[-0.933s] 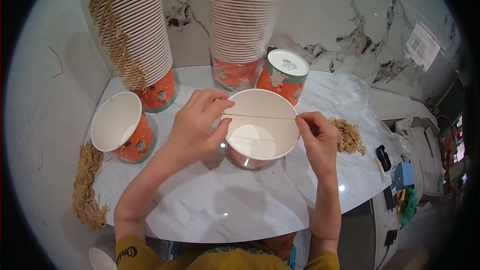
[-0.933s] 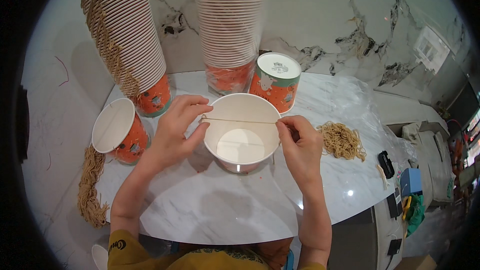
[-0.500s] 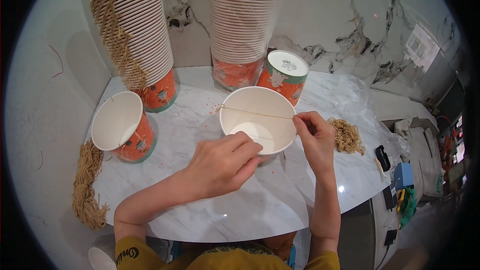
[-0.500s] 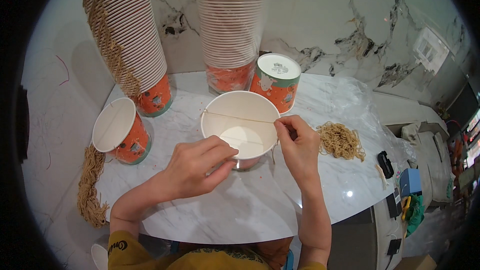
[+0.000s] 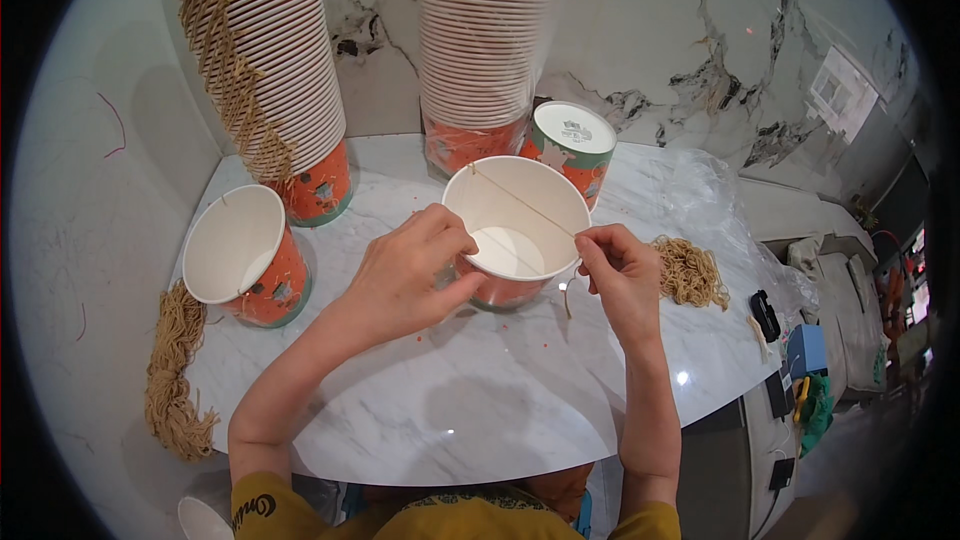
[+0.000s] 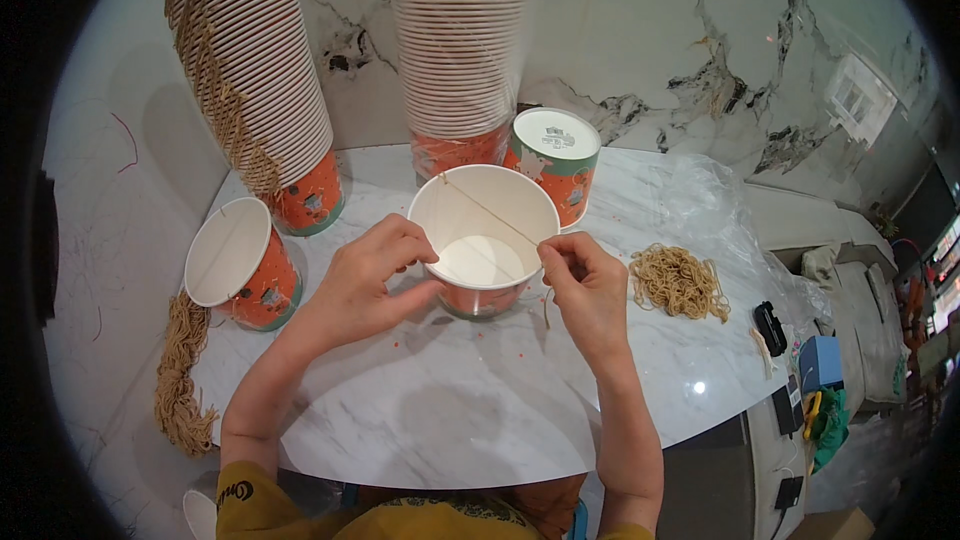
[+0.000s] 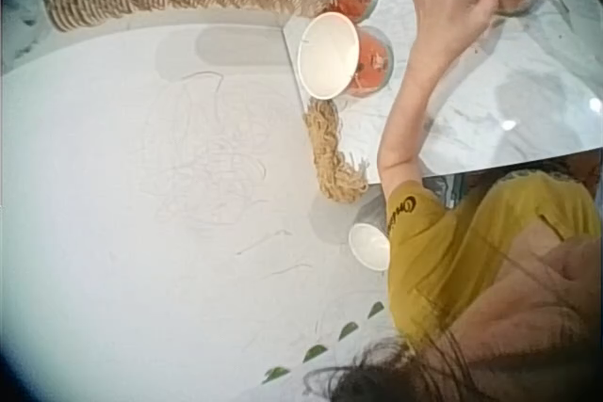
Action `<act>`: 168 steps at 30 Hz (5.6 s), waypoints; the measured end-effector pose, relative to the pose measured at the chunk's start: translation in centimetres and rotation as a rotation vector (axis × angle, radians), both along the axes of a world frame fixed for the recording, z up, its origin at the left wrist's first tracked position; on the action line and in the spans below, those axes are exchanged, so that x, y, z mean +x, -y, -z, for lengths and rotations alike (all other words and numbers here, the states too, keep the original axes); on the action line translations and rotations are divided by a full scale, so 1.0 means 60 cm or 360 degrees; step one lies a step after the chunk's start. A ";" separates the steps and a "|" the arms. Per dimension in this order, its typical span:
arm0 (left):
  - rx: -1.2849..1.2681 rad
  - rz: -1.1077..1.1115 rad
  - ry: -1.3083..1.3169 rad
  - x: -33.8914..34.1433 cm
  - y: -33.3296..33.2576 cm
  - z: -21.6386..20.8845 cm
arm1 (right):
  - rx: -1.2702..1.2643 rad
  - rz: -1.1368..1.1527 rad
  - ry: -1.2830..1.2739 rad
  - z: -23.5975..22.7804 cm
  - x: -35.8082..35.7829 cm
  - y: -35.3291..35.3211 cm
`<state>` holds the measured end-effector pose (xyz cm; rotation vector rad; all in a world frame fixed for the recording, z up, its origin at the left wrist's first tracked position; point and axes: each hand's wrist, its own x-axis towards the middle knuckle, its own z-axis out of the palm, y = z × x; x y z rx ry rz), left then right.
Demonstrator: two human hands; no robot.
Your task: Attach string handles to decorative paper buckets/cups.
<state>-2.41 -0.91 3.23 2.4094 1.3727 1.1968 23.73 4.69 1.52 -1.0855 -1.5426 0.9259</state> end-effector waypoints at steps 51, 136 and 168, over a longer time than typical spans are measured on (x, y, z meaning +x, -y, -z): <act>0.0444 -0.0108 -0.0097 0.025 -0.012 0.014 | -0.0243 -0.0407 -0.0463 0.038 -0.082 0.059; -0.0079 -0.0038 -0.0095 0.032 0.029 0.004 | 0.0264 -0.0449 0.0065 0.047 -0.084 0.067; 0.0316 -0.0066 -0.0199 0.014 -0.014 0.014 | -0.0138 -0.0235 -0.0454 0.071 -0.109 0.051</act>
